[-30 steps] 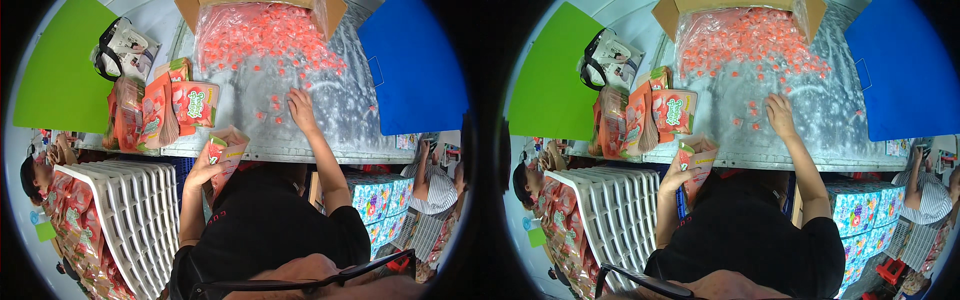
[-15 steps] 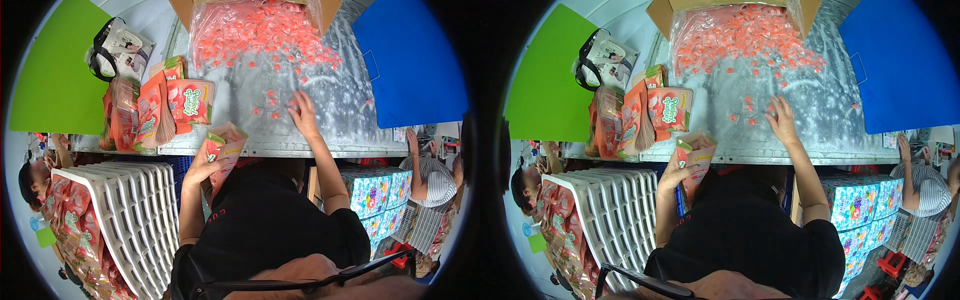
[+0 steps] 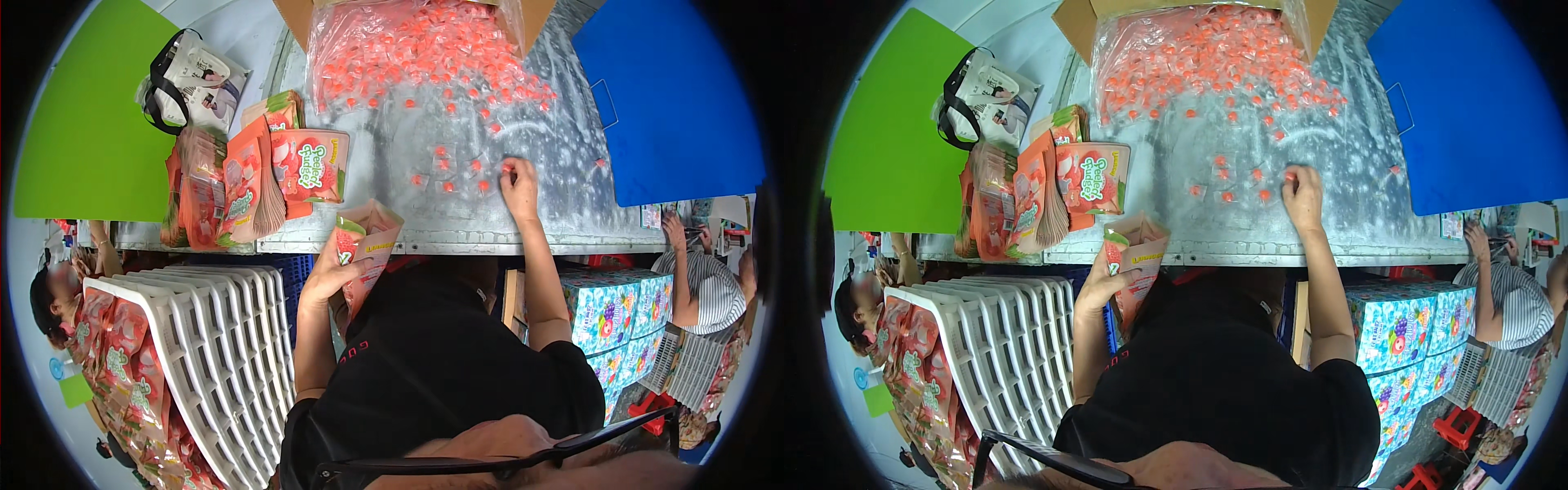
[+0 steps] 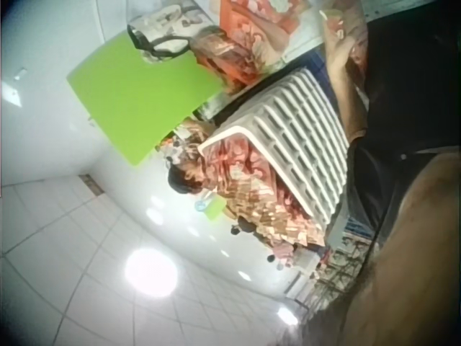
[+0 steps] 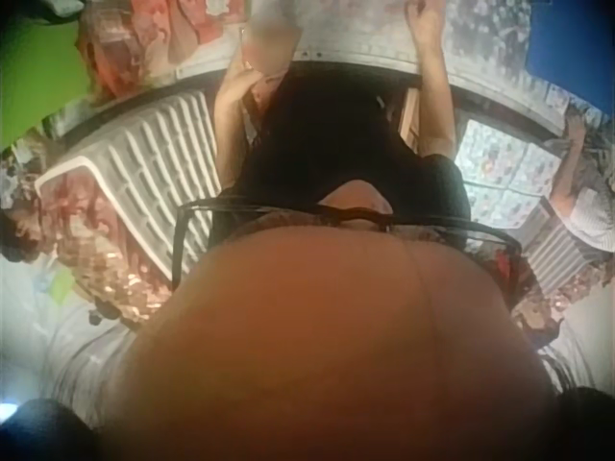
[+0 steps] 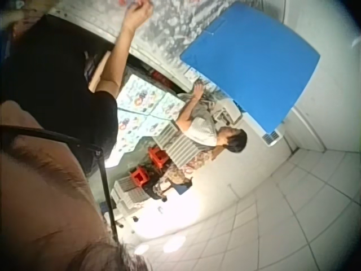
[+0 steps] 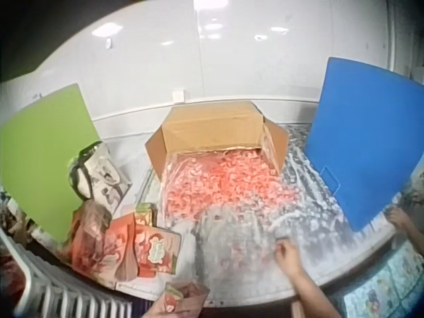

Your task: Packaging small pink candies from a bulk box into individual plastic bags.

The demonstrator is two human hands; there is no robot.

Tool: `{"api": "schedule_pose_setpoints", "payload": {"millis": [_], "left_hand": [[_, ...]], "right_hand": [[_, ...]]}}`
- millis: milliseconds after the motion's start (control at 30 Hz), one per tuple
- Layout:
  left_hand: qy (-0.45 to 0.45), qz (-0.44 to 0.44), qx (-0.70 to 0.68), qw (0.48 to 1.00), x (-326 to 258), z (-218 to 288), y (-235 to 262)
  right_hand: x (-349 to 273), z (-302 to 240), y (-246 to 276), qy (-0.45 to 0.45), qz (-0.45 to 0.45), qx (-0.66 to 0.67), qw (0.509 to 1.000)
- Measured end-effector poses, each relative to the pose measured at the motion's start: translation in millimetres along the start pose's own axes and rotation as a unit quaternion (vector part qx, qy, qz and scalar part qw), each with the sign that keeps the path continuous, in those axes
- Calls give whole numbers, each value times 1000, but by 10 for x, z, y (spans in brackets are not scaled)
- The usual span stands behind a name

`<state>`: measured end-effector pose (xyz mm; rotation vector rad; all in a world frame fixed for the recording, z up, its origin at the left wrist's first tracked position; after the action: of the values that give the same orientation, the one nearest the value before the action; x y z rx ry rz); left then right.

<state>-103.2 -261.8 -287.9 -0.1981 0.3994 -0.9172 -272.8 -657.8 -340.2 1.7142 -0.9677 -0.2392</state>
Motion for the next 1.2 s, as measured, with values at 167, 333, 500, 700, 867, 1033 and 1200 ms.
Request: {"api": "schedule_pose_setpoints", "payload": {"millis": [167,333,500,700,867,1033,1200], "left_hand": [[-15,17,-4,1000,-18,77,11],[10,42,-27,999,-41,11,116],[-13,31,-20,999,1,85,74],[-38,45,39,997,62,298,-60],[-171,46,255,951,160,609,-289],[-232,38,313,920,230,750,-479],[-207,33,296,932,307,666,-497]], "right_hand": [[-58,-209,119,37,97,-52,993],[-233,-724,-282,103,-30,-4,994],[-163,-1176,-358,100,-67,-104,987],[-46,-1640,-547,187,-83,-132,970],[-41,-1487,-851,228,-41,-53,971],[-87,-1713,-307,207,3,-19,978],[-85,-1631,-538,294,-29,16,955]]}}
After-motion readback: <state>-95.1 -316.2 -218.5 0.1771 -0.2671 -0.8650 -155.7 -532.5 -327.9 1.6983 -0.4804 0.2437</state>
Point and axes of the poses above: each hand's wrist, its own x-axis towards the middle knuckle, its own y-axis out of the back of the hand, z = x × y, the point moved 8 cm from there along x, towards the middle knuckle, and after that the axes turned 15 degrees about -x, right-handed, at the moved point
